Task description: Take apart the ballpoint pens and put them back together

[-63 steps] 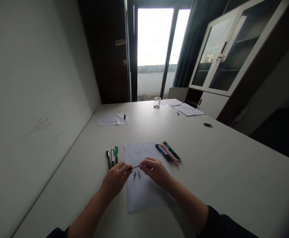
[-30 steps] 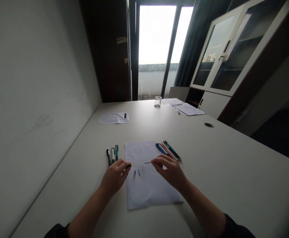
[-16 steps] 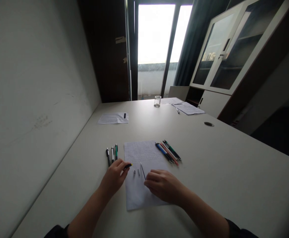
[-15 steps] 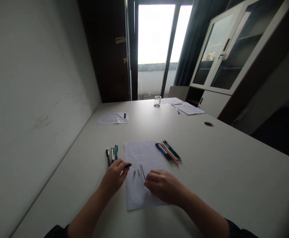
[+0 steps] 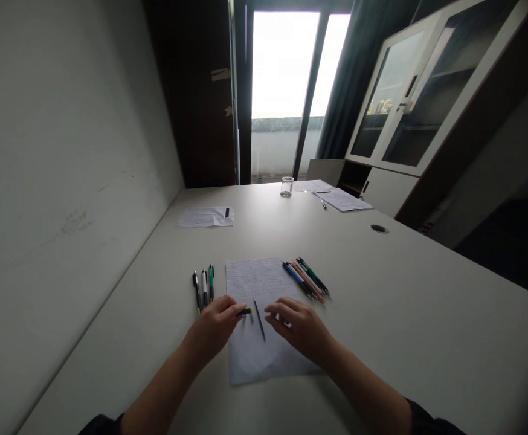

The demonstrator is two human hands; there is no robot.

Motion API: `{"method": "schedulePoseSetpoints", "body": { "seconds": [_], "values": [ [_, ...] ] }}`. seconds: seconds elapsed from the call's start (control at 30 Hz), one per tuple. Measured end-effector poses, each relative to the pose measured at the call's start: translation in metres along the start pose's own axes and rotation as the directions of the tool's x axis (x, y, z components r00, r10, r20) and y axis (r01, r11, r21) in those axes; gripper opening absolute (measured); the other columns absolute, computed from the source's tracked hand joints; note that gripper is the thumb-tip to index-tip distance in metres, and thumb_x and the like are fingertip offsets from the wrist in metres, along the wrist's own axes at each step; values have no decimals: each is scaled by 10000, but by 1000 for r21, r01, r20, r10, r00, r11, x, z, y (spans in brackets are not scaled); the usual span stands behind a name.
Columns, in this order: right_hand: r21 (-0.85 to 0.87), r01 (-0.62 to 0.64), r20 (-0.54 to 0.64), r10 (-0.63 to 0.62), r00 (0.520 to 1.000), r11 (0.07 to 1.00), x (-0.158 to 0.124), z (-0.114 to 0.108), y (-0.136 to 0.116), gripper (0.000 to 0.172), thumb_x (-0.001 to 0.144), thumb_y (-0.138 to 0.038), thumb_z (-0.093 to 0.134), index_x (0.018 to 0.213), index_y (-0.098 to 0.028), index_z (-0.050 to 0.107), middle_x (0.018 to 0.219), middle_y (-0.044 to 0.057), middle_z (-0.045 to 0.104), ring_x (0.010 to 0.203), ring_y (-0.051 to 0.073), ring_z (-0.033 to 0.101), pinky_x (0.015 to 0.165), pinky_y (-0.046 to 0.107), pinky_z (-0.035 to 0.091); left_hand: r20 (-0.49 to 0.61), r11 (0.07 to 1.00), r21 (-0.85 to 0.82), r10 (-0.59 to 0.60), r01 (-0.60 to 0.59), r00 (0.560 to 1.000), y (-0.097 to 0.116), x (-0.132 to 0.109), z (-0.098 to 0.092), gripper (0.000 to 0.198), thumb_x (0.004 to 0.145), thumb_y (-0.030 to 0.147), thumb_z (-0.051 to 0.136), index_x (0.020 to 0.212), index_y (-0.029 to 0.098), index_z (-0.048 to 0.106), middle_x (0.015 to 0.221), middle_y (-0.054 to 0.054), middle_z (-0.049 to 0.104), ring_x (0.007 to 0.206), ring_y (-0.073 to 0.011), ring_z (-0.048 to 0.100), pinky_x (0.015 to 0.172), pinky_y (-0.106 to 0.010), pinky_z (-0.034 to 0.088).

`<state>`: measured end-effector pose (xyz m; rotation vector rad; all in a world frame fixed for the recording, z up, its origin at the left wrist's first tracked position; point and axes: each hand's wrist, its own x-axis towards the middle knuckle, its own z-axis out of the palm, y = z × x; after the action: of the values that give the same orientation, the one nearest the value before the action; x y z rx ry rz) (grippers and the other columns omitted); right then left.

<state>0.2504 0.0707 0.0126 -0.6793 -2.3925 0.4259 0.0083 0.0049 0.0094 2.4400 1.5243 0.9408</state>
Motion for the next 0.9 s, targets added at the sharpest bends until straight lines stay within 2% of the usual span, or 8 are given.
{"method": "schedulePoseSetpoints", "body": {
  "seconds": [0.13,0.27,0.37,0.47,0.6,0.7,0.8,0.9],
  "values": [
    [52,-32,3,32,999,998,2,5,-3,172,919,-274,612,1080,-216,635,898,33,650,687,128,577,691,257,454,33,997,57,53,-54,998,6,0,3,288,922,175,579,1205,224,602,970,-55,625,883,-177,627,796,-320,559],
    [79,-2,17,1,1000,997,5,8,-9,96,921,-272,612,983,-206,647,852,29,651,700,135,584,690,259,457,53,992,96,78,-82,996,12,1,5,280,914,182,598,1192,218,603,953,-53,640,870,-180,631,782,-322,560],
    [90,-15,15,13,1000,996,6,9,-10,64,922,-249,602,928,-202,645,802,22,637,690,136,581,677,257,459,52,990,114,79,-85,995,14,2,4,264,898,191,624,1161,224,616,935,-47,655,865,-185,636,766,-319,559],
    [108,-76,6,76,997,991,5,8,-6,45,908,-210,605,934,-209,640,811,15,626,666,125,578,660,246,469,23,991,122,47,-50,999,11,1,1,245,889,199,637,1130,236,629,915,-36,665,854,-187,637,748,-315,555],
    [124,-152,-15,155,988,981,3,7,4,62,888,-166,600,928,-209,622,841,11,624,640,109,583,633,226,484,-75,997,38,-59,62,995,2,0,1,213,893,206,629,1105,226,636,946,-40,660,810,-161,637,736,-284,551],
    [92,-163,-2,164,986,982,3,9,8,75,874,-145,604,916,-207,615,847,8,628,644,107,590,626,219,485,-99,992,-69,-114,108,988,-1,-2,5,171,897,203,621,1066,214,635,949,-35,647,746,-131,622,707,-254,547],
    [0,-119,15,119,993,993,3,10,7,92,873,-151,611,941,-209,633,859,19,644,699,127,602,661,236,484,-89,988,-118,-112,101,990,1,-2,8,146,912,201,596,1054,215,629,945,-31,642,767,-132,626,724,-259,549],
    [-90,-45,42,49,998,995,4,10,3,146,876,-170,625,1005,-226,662,884,39,672,802,169,614,729,274,481,-93,985,-147,-100,86,991,4,-2,9,232,928,229,577,1160,236,591,1000,-43,638,865,-157,644,782,-301,567]
  ]
}}
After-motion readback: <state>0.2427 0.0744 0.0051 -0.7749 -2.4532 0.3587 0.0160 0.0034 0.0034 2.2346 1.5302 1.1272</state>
